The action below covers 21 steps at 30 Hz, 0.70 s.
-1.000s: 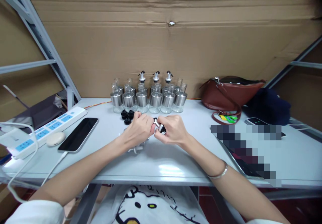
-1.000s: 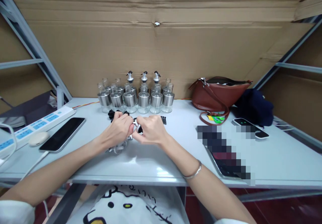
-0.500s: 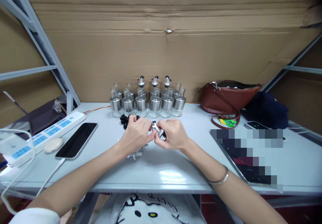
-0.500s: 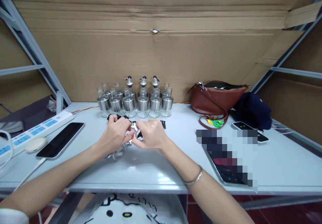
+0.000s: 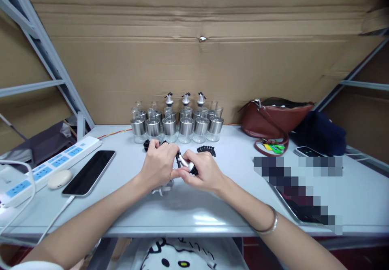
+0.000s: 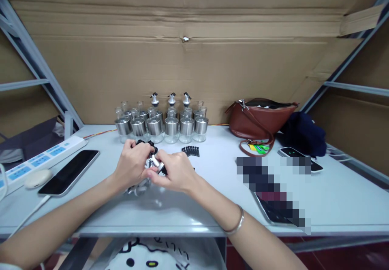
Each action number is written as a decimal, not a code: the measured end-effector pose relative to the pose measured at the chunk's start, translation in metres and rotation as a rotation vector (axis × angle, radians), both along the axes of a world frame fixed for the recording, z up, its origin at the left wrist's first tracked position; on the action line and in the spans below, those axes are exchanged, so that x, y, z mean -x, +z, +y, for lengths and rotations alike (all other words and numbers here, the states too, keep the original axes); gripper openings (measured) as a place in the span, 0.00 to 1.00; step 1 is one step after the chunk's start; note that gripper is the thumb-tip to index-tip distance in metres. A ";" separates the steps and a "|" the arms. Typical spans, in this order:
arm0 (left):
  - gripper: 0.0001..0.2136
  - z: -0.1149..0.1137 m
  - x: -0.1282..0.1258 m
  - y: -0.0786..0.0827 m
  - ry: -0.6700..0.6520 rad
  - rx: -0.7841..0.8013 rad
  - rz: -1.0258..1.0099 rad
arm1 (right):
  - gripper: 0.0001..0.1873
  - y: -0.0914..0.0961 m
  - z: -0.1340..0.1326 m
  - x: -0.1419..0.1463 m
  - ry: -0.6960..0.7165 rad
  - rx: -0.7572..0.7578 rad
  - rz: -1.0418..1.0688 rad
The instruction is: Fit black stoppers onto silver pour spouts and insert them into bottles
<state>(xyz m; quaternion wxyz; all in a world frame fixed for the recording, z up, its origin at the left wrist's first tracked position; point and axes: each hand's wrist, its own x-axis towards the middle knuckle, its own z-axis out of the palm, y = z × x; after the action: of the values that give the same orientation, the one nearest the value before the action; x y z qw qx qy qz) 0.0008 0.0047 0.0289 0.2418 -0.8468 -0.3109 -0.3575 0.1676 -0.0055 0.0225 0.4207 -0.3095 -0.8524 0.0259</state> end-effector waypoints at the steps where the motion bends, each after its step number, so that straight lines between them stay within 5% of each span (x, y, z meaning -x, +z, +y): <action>1: 0.25 0.000 0.000 0.000 0.003 -0.006 0.009 | 0.13 -0.001 0.000 0.001 -0.011 0.023 -0.003; 6: 0.18 0.001 -0.003 -0.001 0.022 -0.045 0.055 | 0.12 -0.006 0.001 0.003 -0.053 0.000 -0.015; 12: 0.15 0.004 0.000 -0.005 -0.120 -0.018 0.044 | 0.07 -0.005 0.001 0.003 -0.016 -0.152 -0.042; 17: 0.15 0.001 0.002 -0.002 -0.205 0.165 -0.060 | 0.04 0.000 0.006 -0.003 0.096 -0.192 -0.031; 21: 0.17 0.002 0.002 -0.001 -0.154 0.342 -0.146 | 0.03 0.006 0.010 -0.008 0.012 -0.154 0.086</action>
<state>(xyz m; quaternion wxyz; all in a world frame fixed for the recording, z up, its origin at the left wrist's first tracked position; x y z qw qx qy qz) -0.0011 0.0065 0.0280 0.0433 -0.8686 -0.3183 -0.3772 0.1755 0.0043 0.0288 0.4790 -0.2697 -0.8350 -0.0238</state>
